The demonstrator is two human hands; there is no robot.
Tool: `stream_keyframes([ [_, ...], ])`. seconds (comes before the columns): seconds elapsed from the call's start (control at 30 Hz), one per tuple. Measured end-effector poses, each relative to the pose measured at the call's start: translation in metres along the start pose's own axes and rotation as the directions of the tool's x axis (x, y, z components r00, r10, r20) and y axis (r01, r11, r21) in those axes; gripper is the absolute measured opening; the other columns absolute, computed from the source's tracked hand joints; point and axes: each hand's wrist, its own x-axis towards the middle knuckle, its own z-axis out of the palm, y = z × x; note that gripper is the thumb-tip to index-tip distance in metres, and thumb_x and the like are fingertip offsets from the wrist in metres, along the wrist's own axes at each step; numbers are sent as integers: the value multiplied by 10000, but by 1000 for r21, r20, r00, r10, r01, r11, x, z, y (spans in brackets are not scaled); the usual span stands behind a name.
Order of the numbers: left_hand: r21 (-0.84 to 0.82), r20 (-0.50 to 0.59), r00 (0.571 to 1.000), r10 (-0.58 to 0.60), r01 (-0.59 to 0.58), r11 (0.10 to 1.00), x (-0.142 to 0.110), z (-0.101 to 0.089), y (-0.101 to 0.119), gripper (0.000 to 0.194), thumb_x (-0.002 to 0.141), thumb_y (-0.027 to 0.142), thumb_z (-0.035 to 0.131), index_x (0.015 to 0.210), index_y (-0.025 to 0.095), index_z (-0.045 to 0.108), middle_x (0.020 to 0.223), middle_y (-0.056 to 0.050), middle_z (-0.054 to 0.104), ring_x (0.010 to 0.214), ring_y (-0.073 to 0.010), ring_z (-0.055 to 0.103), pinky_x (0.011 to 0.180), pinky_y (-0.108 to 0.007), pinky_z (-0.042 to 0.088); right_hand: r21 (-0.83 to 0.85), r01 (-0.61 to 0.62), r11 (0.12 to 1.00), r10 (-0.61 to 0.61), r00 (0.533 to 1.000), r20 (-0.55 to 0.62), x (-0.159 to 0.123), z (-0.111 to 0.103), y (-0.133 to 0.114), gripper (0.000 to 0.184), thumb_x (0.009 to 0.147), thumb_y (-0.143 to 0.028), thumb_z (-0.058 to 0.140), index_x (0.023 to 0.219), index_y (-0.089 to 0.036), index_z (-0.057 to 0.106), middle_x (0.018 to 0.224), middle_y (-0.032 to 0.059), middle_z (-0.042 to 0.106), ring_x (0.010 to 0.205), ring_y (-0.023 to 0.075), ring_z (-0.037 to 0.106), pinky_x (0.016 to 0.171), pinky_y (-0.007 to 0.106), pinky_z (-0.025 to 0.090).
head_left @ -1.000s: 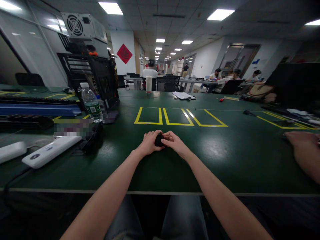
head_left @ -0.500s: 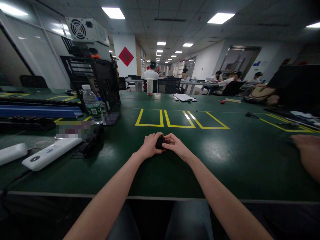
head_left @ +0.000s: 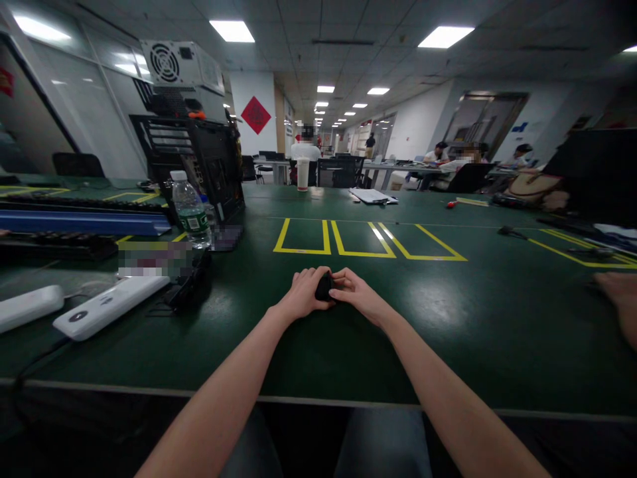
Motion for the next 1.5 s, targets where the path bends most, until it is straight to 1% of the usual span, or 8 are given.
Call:
stream_keyframes([
  [0.17, -8, -25, 999, 30, -30, 1000, -1, 1, -1, 603, 603, 356, 652, 1116, 250, 354, 978, -38, 489, 879, -235, 453, 748, -351, 329, 38, -17, 999, 18, 999, -49, 2, 3, 0, 231, 685, -359, 582, 845, -214, 499, 867, 9, 565, 877, 160, 524, 772, 337, 421],
  [0.3, -36, -22, 999, 35, -36, 999, -1, 1, -1, 566, 613, 354, 644, 1098, 249, 372, 971, -36, 486, 876, -227, 454, 752, -352, 327, 32, -45, 998, 47, 995, -83, 6, 3, 5, 282, 674, -370, 592, 885, -208, 500, 885, 25, 566, 875, 166, 525, 769, 344, 426],
  [0.6, -26, -12, 1000, 25, -25, 999, -1, -2, 0, 565, 620, 393, 630, 1100, 254, 366, 958, -34, 484, 857, -225, 453, 737, -343, 327, 12, -51, 999, 51, 998, 45, -3, -3, -3, 381, 622, -283, 657, 951, -222, 474, 940, 21, 566, 902, 171, 540, 812, 368, 411],
  [0.77, -19, -12, 999, 40, -40, 999, -1, -3, 3, 593, 625, 436, 616, 1121, 252, 346, 987, -43, 481, 887, -233, 449, 746, -350, 331, 44, -50, 998, 53, 997, -50, 2, 0, 3, 269, 689, -386, 572, 878, -215, 485, 793, 9, 595, 815, 159, 554, 747, 341, 436],
  [1.0, -1, -13, 998, 55, -55, 998, -1, -2, 3, 562, 647, 430, 595, 1116, 250, 345, 1014, -44, 478, 913, -238, 441, 762, -358, 327, 68, -106, 992, 112, 990, -91, 6, 1, 5, 337, 656, -333, 619, 939, -213, 479, 861, 26, 578, 825, 156, 551, 740, 324, 445],
  [1.2, 4, 0, 1000, 27, -27, 1000, -2, -1, 2, 554, 641, 416, 604, 1109, 257, 352, 1000, -37, 479, 896, -236, 444, 748, -351, 326, -1, -19, 1000, 19, 1000, 4, 0, -3, 2, 328, 632, -293, 646, 913, -202, 504, 935, 26, 559, 912, 159, 524, 823, 350, 406],
  [1.3, -6, -1, 1000, 22, -22, 1000, -2, -2, 2, 555, 644, 413, 603, 1113, 258, 349, 1003, -38, 479, 898, -236, 443, 755, -352, 321, 20, -40, 999, 39, 999, 18, -3, -2, 0, 348, 642, -331, 634, 934, -220, 481, 887, 13, 569, 873, 158, 541, 794, 352, 425],
  [1.5, -4, 13, 1000, 28, -28, 1000, -1, -3, 4, 552, 649, 396, 607, 1115, 257, 347, 1018, -39, 479, 908, -233, 444, 765, -351, 321, 22, -51, 998, 52, 994, -94, 4, 4, 3, 274, 677, -415, 575, 841, -211, 495, 817, 10, 571, 800, 153, 552, 695, 311, 468],
])
